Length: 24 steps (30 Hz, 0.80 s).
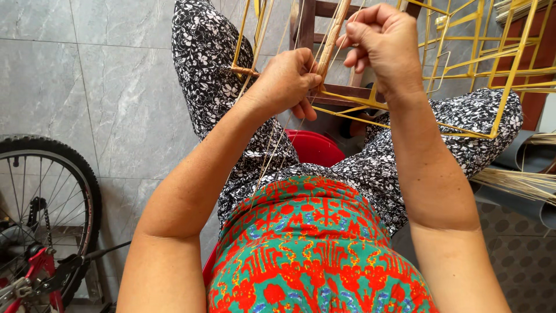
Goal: The person sits on a red stool and weaves thin bamboo strips into a yellow metal frame. They repeatedly pull strips from a nearby container, align them, and interlace them through the frame's openings to build up a woven structure.
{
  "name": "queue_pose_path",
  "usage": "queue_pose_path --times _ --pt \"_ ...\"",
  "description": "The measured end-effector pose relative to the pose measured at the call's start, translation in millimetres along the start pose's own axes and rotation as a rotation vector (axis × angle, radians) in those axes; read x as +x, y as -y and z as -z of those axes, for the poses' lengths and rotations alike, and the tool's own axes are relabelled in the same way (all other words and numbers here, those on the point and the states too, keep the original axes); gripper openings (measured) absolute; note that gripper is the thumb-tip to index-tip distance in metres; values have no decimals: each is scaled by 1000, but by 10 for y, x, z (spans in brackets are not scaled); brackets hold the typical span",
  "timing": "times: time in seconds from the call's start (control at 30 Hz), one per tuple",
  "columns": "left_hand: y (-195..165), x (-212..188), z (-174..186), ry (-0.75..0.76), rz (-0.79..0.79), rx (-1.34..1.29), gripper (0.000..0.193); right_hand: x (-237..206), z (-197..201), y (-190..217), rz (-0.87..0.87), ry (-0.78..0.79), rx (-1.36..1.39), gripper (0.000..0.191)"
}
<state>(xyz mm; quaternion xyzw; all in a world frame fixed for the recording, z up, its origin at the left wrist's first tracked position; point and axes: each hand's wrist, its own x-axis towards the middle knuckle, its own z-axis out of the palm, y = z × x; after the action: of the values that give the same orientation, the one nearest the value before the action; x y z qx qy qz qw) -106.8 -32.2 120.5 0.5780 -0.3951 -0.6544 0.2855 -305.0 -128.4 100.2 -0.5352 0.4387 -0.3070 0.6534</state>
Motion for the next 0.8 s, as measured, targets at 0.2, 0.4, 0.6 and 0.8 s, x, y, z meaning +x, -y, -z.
queue_pose_path --times 0.2,0.4,0.6,0.8 --pt "6 -7 -32 -34 -4 -27 11 -129 -25 -44 32 -1 -25 7" --pt "-25 -17 -50 -77 15 -27 13 -185 -28 -43 93 -47 -39 6" --pt "-13 8 -29 -60 9 -53 14 -76 33 -80 4 -95 -48 5" --pt "32 18 -22 -68 11 -17 15 -119 -97 -102 -64 -24 -123 4"
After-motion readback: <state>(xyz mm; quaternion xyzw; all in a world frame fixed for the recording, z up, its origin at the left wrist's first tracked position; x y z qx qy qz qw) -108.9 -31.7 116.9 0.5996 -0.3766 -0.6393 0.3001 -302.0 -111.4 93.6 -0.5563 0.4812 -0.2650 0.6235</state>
